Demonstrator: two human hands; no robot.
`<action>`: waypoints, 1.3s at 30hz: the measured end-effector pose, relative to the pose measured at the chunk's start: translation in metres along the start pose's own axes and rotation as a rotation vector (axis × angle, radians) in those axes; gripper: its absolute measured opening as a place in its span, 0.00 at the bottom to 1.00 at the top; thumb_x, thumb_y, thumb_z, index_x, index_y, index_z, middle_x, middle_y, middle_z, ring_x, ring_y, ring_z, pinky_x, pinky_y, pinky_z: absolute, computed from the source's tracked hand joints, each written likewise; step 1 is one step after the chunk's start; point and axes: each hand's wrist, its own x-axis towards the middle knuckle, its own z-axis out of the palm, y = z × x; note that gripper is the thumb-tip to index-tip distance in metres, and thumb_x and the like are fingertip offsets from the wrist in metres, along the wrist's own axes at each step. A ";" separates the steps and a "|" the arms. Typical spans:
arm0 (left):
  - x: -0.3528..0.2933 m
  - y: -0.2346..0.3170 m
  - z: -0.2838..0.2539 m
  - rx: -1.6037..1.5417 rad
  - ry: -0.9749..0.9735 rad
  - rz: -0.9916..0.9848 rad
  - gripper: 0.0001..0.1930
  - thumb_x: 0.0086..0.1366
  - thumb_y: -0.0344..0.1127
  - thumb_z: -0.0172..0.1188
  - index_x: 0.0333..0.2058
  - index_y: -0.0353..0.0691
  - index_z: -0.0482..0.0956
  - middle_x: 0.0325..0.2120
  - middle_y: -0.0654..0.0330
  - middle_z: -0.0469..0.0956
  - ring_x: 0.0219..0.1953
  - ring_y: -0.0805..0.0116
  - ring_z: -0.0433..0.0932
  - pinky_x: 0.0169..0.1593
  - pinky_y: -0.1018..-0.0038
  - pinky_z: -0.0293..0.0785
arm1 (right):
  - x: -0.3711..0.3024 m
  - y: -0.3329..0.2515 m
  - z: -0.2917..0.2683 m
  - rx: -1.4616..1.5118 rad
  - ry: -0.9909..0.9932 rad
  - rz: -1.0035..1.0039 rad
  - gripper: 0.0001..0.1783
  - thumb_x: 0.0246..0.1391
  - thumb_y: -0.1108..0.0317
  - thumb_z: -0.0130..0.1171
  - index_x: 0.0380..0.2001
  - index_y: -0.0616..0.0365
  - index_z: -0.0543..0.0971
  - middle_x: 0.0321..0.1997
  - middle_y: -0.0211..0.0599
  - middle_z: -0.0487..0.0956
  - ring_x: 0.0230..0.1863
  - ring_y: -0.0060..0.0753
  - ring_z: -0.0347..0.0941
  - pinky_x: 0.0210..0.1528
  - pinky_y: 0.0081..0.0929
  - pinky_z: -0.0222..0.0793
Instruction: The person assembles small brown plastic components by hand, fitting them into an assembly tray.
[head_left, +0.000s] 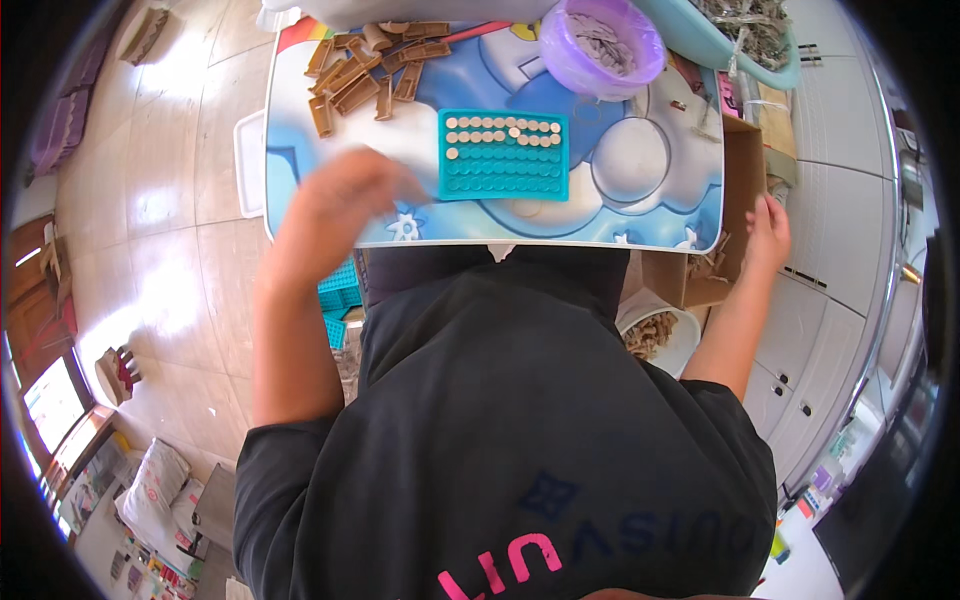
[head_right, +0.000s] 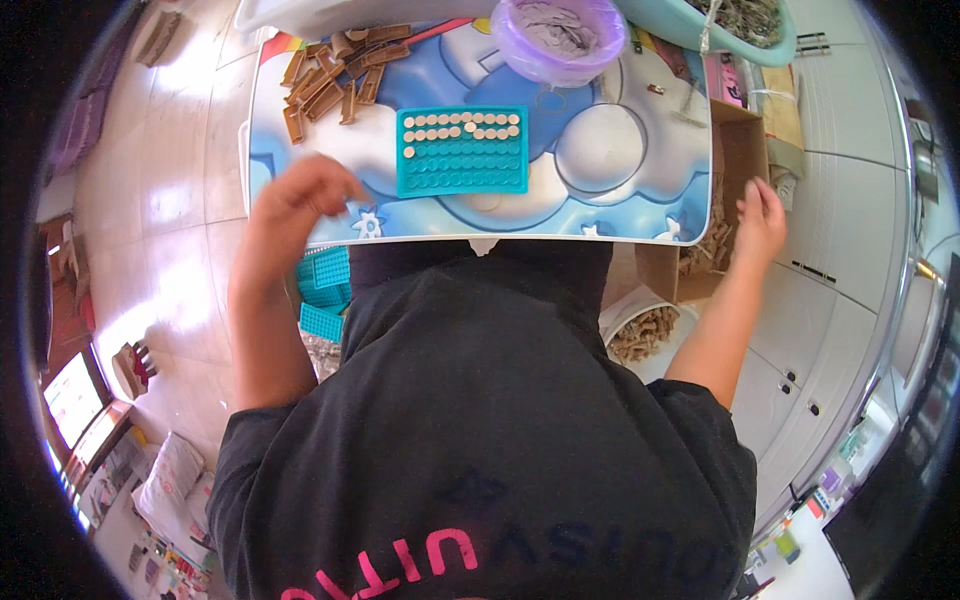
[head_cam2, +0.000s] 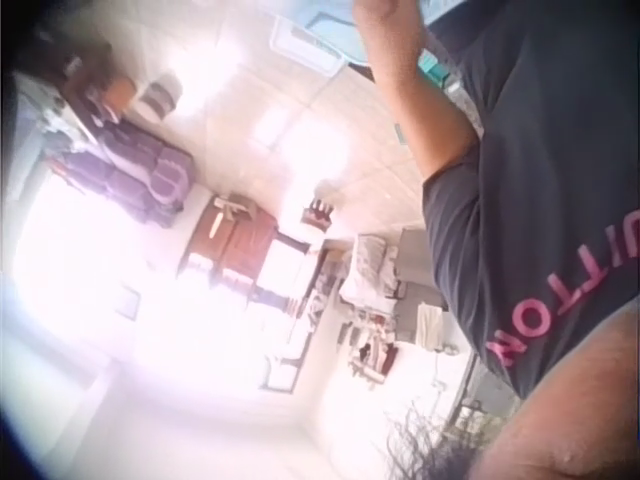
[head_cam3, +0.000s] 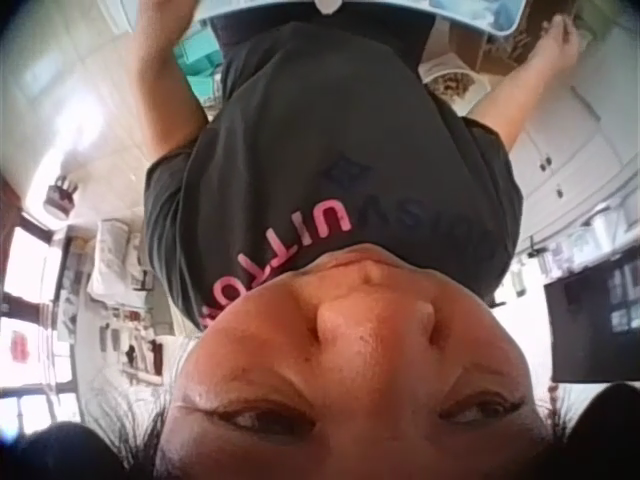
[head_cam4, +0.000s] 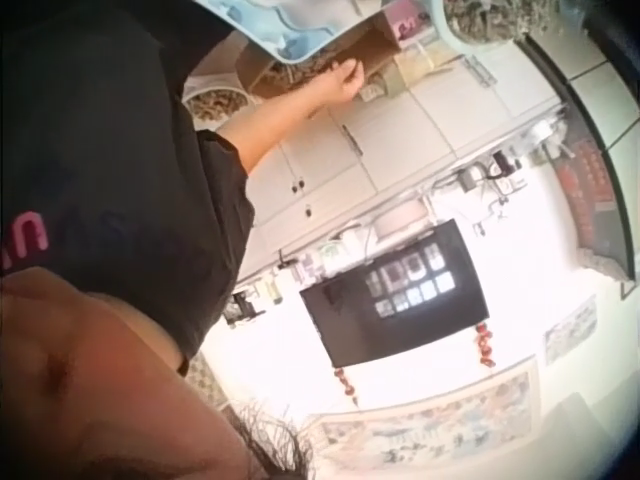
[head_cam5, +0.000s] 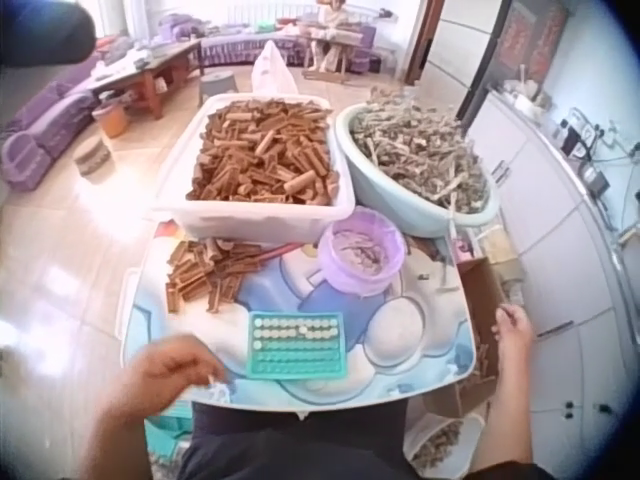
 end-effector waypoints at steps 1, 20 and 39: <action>-0.002 0.005 0.006 0.000 -0.219 0.066 0.04 0.59 0.25 0.54 0.32 0.37 0.78 0.29 0.57 0.75 0.30 0.68 0.74 0.35 0.75 0.70 | -0.007 -0.024 0.014 -0.012 -0.060 -0.041 0.15 0.51 0.63 0.60 0.41 0.59 0.78 0.37 0.29 0.78 0.31 0.19 0.71 0.33 0.16 0.66; 0.012 -0.004 0.094 -0.946 -0.440 -0.524 0.14 0.66 0.38 0.46 0.38 0.33 0.73 0.27 0.60 0.73 0.17 0.79 0.65 0.19 0.83 0.61 | -0.080 -0.113 0.088 0.154 -0.450 -0.075 0.08 0.53 0.70 0.56 0.35 0.62 0.77 0.29 0.29 0.76 0.27 0.20 0.71 0.33 0.16 0.66; 0.016 -0.006 0.096 -1.081 -0.356 -0.554 0.15 0.69 0.40 0.44 0.44 0.33 0.70 0.21 0.67 0.68 0.12 0.85 0.55 0.13 0.87 0.51 | -0.177 -0.132 0.086 0.122 -1.288 -0.531 0.06 0.44 0.76 0.61 0.30 0.60 0.79 0.28 0.34 0.74 0.29 0.30 0.71 0.32 0.22 0.65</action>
